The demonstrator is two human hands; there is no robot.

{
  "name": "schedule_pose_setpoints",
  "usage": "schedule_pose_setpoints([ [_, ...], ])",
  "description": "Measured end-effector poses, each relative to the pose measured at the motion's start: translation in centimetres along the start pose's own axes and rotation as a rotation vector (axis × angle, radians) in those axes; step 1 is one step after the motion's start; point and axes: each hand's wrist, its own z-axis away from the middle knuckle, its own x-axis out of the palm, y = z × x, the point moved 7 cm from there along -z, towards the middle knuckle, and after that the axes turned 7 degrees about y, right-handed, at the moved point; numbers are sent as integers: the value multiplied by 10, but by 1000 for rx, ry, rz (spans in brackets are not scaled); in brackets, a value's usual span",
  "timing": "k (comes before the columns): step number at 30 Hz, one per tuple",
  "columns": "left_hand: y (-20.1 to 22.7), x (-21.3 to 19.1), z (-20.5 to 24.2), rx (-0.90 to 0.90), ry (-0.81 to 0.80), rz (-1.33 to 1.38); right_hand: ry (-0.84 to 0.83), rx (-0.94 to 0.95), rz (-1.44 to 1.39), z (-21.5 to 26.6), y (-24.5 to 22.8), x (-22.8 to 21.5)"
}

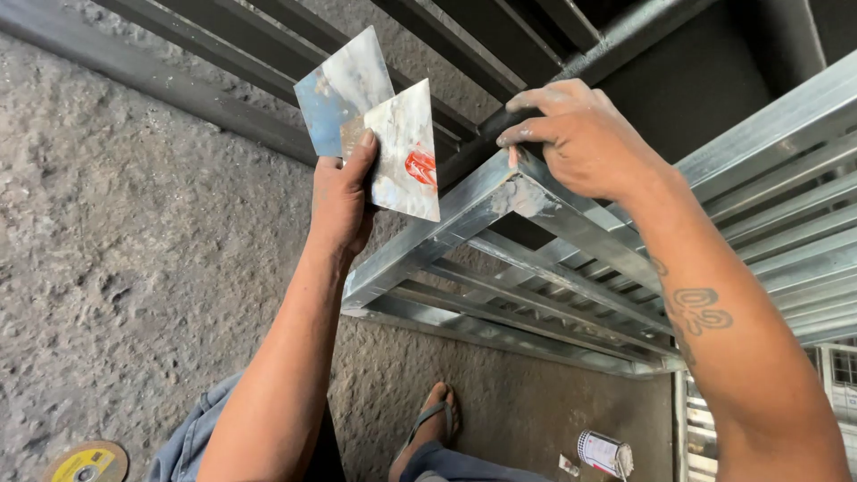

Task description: Applying filler putty to the joints of a metal gate and smoothing it with a putty knife

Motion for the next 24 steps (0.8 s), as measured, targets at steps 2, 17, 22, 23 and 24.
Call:
schedule_pose_setpoints([
  [2,-2,1,1,-15,24,-6,-7,-18,11,2,-4,-3],
  [17,1,-4,-4,0,35,13,172,-139,-39,36,-3,-5],
  [22,5,-5,-2,1,46,28,187,-209,94,58,4,5],
  [23,4,-6,-2,-11,69,17,268,-228,57,60,7,1],
  [24,3,-7,-2,-26,88,3,350,-243,20,64,12,-3],
])
